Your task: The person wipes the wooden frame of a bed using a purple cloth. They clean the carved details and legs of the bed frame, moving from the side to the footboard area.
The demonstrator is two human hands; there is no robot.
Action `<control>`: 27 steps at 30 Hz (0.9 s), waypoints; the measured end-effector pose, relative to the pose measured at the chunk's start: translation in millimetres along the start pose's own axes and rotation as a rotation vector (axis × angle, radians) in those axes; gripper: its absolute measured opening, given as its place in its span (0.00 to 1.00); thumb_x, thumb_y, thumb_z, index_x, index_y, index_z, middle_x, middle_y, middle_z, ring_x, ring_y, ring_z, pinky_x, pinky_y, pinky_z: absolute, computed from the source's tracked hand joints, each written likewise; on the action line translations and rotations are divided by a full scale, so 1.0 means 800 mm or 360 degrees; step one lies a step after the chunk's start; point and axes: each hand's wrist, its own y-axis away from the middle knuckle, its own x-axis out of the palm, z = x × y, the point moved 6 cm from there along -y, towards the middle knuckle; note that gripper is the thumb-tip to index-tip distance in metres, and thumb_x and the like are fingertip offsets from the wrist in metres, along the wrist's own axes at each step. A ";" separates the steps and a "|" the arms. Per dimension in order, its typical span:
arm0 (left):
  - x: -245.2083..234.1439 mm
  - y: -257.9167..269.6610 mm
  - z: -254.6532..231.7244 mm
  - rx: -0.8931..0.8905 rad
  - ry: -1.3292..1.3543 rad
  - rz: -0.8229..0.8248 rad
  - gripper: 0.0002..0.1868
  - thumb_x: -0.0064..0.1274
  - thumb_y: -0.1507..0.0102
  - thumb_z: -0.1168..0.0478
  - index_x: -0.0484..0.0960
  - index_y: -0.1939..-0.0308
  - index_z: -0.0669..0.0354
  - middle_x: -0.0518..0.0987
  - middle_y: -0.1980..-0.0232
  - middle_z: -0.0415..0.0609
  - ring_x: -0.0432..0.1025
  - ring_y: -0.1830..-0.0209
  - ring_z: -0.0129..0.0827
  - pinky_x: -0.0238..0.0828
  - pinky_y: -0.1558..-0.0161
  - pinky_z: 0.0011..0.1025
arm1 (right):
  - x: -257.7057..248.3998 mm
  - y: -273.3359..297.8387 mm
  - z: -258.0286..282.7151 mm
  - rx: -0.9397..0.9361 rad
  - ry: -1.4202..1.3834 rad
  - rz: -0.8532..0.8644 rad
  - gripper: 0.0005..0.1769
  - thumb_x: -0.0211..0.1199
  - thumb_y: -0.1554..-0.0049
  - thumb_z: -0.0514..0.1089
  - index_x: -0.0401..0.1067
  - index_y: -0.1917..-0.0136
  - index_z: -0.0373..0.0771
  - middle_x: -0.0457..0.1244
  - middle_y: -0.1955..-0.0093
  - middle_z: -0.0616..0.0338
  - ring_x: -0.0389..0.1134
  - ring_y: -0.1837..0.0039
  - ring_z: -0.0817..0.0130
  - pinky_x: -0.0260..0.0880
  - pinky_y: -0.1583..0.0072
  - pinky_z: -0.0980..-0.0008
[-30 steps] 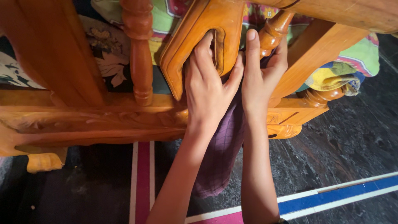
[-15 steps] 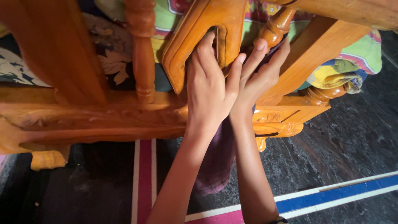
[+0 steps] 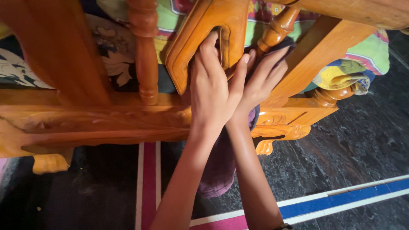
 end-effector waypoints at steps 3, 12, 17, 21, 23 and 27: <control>0.001 0.002 0.002 -0.0042 0.0004 0.0020 0.32 0.60 0.29 0.56 0.61 0.28 0.67 0.74 0.44 0.63 0.74 0.48 0.50 0.73 0.45 0.38 | 0.005 0.014 -0.017 0.0272 -0.0483 0.0090 0.26 0.58 0.27 0.44 0.56 0.23 0.30 0.56 0.25 0.39 0.62 0.27 0.51 0.64 0.27 0.62; 0.003 0.003 0.002 -0.0042 0.0028 0.0058 0.32 0.60 0.29 0.57 0.60 0.31 0.69 0.73 0.43 0.65 0.73 0.46 0.52 0.71 0.41 0.41 | 0.001 0.033 -0.029 -0.0020 -0.0203 0.0220 0.26 0.64 0.31 0.47 0.62 0.25 0.39 0.55 0.26 0.43 0.61 0.28 0.51 0.63 0.27 0.61; 0.005 0.005 0.005 -0.0100 -0.0008 0.0081 0.31 0.59 0.28 0.56 0.61 0.29 0.65 0.75 0.45 0.61 0.73 0.46 0.49 0.72 0.43 0.39 | 0.004 0.086 -0.049 -0.0117 -0.0148 0.0409 0.36 0.68 0.36 0.47 0.59 0.22 0.32 0.50 0.24 0.36 0.57 0.26 0.37 0.60 0.27 0.48; 0.002 0.004 0.001 -0.0082 -0.0058 0.0075 0.30 0.59 0.28 0.55 0.60 0.31 0.65 0.75 0.44 0.61 0.73 0.46 0.49 0.71 0.43 0.39 | -0.003 0.124 -0.051 -0.0399 0.0107 0.0517 0.36 0.70 0.40 0.48 0.61 0.25 0.32 0.46 0.24 0.27 0.53 0.28 0.29 0.58 0.30 0.44; 0.001 0.003 0.001 -0.0098 -0.0044 0.0079 0.30 0.58 0.28 0.55 0.61 0.31 0.64 0.75 0.45 0.61 0.73 0.46 0.49 0.72 0.43 0.38 | -0.004 0.128 -0.050 -0.0457 0.0112 0.0542 0.36 0.70 0.41 0.48 0.62 0.26 0.35 0.45 0.23 0.27 0.53 0.27 0.29 0.58 0.29 0.44; 0.001 0.003 0.001 -0.0133 -0.0066 0.0098 0.32 0.59 0.28 0.55 0.61 0.28 0.64 0.75 0.43 0.61 0.73 0.47 0.50 0.72 0.41 0.42 | -0.011 0.131 -0.052 -0.0341 -0.0015 0.0518 0.41 0.73 0.42 0.48 0.58 0.24 0.32 0.45 0.22 0.31 0.52 0.25 0.33 0.55 0.27 0.45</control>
